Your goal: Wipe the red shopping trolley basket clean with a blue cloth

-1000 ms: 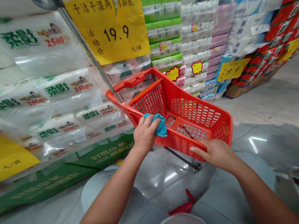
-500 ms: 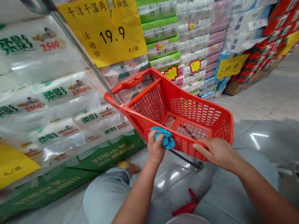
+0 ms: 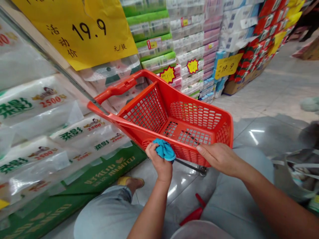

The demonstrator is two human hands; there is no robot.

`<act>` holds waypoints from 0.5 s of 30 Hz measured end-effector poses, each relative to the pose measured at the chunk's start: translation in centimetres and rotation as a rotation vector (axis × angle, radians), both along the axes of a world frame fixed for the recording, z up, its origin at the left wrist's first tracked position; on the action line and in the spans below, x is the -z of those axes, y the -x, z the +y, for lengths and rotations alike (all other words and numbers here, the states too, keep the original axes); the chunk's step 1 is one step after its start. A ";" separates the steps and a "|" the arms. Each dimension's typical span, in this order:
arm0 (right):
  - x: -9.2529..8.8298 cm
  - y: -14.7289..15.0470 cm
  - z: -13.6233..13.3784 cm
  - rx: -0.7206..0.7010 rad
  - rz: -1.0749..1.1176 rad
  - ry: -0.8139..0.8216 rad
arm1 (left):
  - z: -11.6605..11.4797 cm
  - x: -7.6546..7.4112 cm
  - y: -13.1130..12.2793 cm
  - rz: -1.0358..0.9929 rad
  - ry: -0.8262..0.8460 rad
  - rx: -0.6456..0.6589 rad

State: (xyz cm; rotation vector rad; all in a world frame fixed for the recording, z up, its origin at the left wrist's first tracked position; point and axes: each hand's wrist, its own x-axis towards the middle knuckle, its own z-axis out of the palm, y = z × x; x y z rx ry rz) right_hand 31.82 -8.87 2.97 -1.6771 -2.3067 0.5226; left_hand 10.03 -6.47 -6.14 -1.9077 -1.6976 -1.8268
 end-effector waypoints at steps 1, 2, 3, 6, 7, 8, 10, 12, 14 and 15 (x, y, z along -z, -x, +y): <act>-0.1 0.3 -0.4 0.006 -0.001 -0.001 | -0.2 -0.5 0.0 -0.006 0.013 0.007; -0.2 0.6 -0.8 0.014 -0.003 0.000 | -0.6 -0.9 -0.1 -0.002 0.029 0.026; -0.3 0.9 -1.2 0.024 -0.006 0.005 | -1.1 -1.3 -0.2 0.007 0.045 0.051; -0.8 2.0 -2.8 0.046 -0.014 0.050 | -2.8 -2.0 -0.7 0.011 0.067 0.087; -1.0 2.4 -3.3 0.049 -0.012 0.071 | -3.2 -2.1 -0.7 0.000 0.066 0.080; -1.1 2.7 -3.8 0.049 -0.003 0.094 | -3.5 -2.3 -0.7 -0.013 0.062 0.069; -1.2 3.4 -4.9 0.039 0.035 0.137 | -3.9 -2.5 -0.3 -0.034 0.055 0.050; -1.2 4.2 -6.0 0.029 0.089 0.166 | -4.3 -2.7 0.3 -0.041 0.052 0.044; -1.0 5.1 -7.2 0.024 0.143 0.181 | -4.8 -2.8 0.9 -0.043 0.048 0.040; -1.0 5.6 -7.7 0.020 0.166 0.186 | -5.1 -2.9 1.2 -0.042 0.047 0.038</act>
